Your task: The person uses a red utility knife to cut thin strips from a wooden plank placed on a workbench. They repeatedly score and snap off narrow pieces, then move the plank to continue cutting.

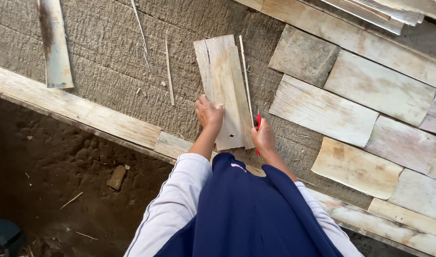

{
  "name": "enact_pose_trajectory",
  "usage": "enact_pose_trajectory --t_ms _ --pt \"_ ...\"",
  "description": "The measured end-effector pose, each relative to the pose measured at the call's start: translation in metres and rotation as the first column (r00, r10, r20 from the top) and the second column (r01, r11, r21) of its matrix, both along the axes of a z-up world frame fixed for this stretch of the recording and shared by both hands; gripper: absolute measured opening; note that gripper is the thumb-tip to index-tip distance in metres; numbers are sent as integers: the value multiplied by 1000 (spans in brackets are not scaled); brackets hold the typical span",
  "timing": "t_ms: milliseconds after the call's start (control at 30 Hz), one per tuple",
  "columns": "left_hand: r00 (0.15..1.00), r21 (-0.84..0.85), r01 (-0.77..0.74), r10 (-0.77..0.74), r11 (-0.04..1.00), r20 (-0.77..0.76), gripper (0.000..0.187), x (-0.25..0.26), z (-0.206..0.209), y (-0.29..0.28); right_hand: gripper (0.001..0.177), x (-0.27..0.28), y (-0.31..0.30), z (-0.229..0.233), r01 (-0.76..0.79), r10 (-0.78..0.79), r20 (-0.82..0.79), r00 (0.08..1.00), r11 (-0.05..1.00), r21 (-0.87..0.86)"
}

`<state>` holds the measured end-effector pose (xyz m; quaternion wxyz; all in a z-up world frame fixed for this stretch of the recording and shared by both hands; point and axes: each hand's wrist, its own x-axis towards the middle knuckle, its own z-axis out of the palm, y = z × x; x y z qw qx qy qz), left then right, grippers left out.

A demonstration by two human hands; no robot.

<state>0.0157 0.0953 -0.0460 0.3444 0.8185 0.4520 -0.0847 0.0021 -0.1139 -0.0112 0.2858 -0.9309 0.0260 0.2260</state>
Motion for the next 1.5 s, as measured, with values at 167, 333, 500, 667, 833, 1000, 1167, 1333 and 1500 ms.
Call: enact_pose_trajectory --t_ms 167,333,500,667,833,1000,1167,1333,1500 --pt "968 -156 -136 164 978 187 41 5 -10 10 20 17 18 -8 83 -72 -112 991 992 96" --pt "871 -40 -201 197 979 449 20 28 49 28 37 32 72 15 -122 129 -41 991 983 137" --pt "778 377 -195 -91 905 621 39 51 72 68 21 38 100 28 -84 84 7 996 983 165" --pt "748 396 -190 -129 898 651 34 50 113 90 21 48 125 72 142 -122 -71 990 825 547" --pt "747 446 -120 -215 887 629 28 57 76 114 21 57 135 92 219 -262 -44 964 691 689" --pt "788 350 376 -495 858 367 29 54 46 74 24 42 132 118 -51 -156 754 638 969 243" --pt "506 248 775 -806 581 309 17 22 -3 7 28 15 100 101 -28 -96 686 721 986 167" --pt "319 133 914 -880 384 351 23 8 -32 -52 31 -9 47 83 70 -83 497 864 997 44" --pt "196 411 859 -938 304 285 7 14 -80 -109 29 -33 -13 56 149 -127 315 940 988 -46"
